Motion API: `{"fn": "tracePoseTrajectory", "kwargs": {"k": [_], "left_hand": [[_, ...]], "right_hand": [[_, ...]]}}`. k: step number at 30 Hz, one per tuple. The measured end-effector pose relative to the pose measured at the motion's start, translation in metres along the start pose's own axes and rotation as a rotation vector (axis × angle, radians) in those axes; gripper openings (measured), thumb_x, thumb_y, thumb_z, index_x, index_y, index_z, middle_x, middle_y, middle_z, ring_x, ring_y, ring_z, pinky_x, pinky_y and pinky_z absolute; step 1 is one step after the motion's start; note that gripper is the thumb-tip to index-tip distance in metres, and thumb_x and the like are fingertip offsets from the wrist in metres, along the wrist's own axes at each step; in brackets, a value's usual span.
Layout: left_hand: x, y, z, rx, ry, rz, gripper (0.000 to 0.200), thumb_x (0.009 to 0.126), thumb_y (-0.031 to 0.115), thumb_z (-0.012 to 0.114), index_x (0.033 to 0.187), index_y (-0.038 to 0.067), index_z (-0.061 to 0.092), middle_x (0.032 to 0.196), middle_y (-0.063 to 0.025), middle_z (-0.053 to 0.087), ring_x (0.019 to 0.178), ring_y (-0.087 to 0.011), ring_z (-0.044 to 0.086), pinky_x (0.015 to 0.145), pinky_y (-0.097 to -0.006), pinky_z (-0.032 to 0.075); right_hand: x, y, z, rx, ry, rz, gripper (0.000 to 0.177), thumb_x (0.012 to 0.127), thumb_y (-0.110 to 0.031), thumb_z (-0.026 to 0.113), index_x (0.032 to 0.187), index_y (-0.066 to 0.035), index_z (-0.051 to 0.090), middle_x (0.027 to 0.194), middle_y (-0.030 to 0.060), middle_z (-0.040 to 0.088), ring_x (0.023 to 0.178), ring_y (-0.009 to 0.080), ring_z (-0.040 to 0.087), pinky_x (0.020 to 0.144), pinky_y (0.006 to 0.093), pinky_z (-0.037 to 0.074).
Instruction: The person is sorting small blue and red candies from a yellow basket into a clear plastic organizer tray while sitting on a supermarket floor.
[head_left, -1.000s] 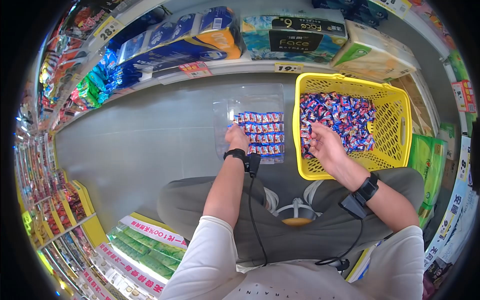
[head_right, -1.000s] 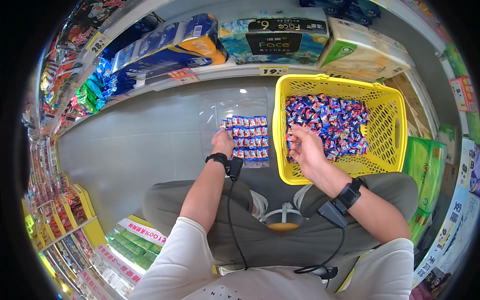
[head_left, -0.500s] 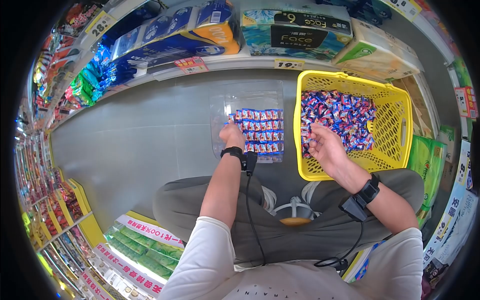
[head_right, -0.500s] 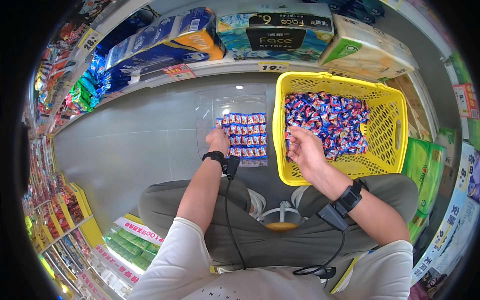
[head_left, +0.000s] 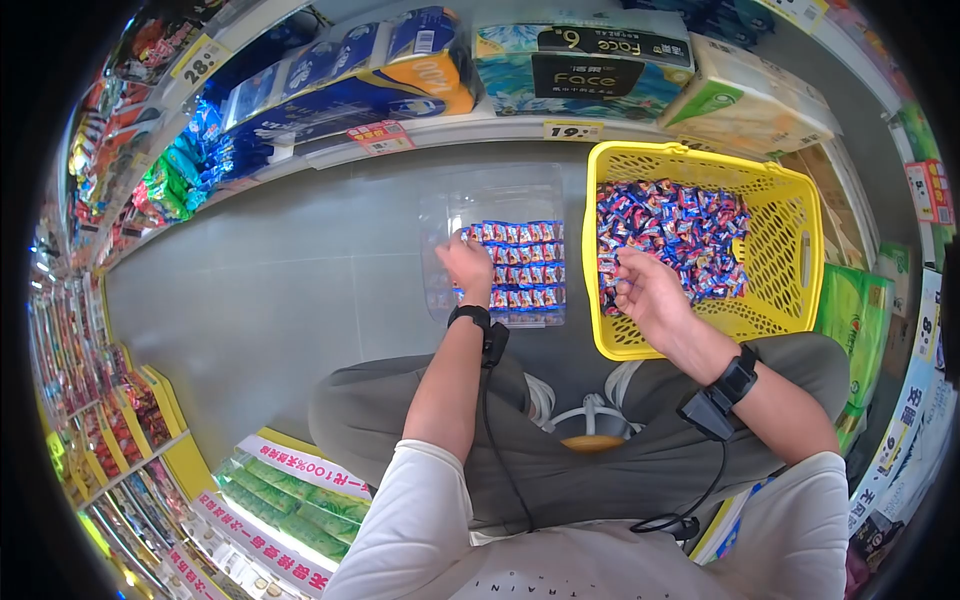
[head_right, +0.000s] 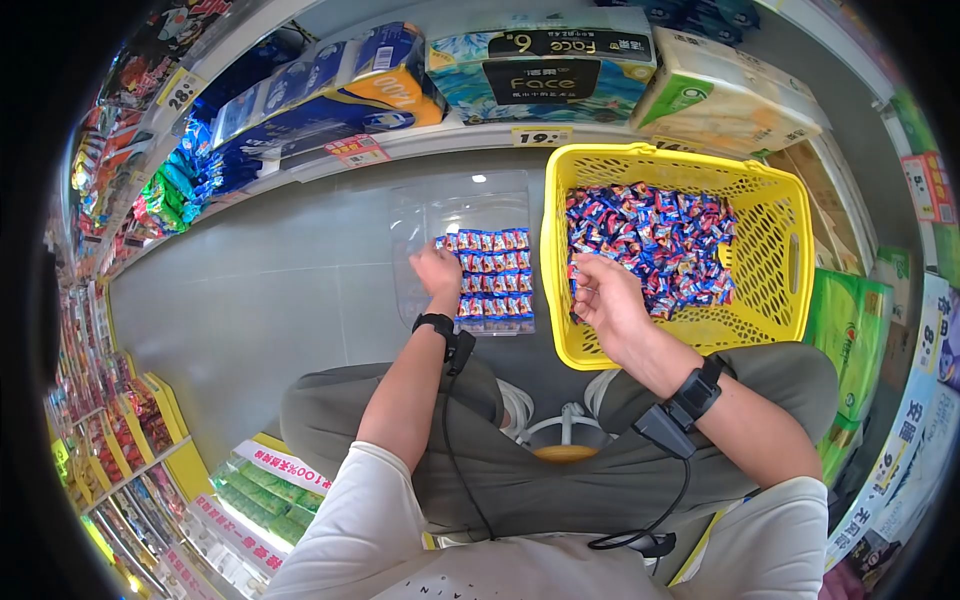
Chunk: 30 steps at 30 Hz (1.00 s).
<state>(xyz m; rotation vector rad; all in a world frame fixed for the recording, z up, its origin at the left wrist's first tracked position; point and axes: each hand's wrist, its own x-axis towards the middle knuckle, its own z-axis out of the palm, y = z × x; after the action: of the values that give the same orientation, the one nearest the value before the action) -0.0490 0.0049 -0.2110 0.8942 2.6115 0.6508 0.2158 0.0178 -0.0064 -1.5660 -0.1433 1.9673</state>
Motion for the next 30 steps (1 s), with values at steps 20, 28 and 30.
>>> {"fn": "tracePoseTrajectory", "kwargs": {"k": [20,28,30], "left_hand": [[-0.015,-0.013,0.008,0.347,-0.186,0.301,0.06,0.084,0.019,0.063,0.136,-0.006,0.046,0.142,-0.0221,0.042,0.126,-0.0396,0.043,0.099,-0.0528,0.038],[-0.015,-0.003,-0.007,0.363,-0.232,0.24,0.056,0.085,0.022,0.063,0.137,0.007,0.051,0.145,-0.0151,0.044,0.129,-0.0361,0.044,0.103,-0.0519,0.039],[-0.016,0.001,-0.015,0.332,-0.21,0.266,0.049,0.084,0.018,0.062,0.132,0.01,0.057,0.143,-0.0154,0.046,0.124,-0.0358,0.049,0.101,-0.0494,0.042]], "right_hand": [[0.028,0.003,-0.014,-0.026,0.025,-0.045,0.018,0.09,-0.015,0.06,0.107,-0.009,0.06,0.077,-0.0034,0.053,0.061,0.0074,0.051,0.057,0.0244,0.043],[0.079,0.004,-0.022,-0.288,0.169,-0.187,0.03,0.089,-0.015,0.061,0.117,-0.005,0.057,0.083,0.0013,0.058,0.065,0.0106,0.055,0.055,0.0256,0.046],[0.114,0.004,-0.03,-0.453,0.23,-0.28,0.04,0.086,-0.015,0.062,0.124,-0.001,0.057,0.083,0.0063,0.064,0.068,0.012,0.061,0.053,0.0264,0.049]]}}
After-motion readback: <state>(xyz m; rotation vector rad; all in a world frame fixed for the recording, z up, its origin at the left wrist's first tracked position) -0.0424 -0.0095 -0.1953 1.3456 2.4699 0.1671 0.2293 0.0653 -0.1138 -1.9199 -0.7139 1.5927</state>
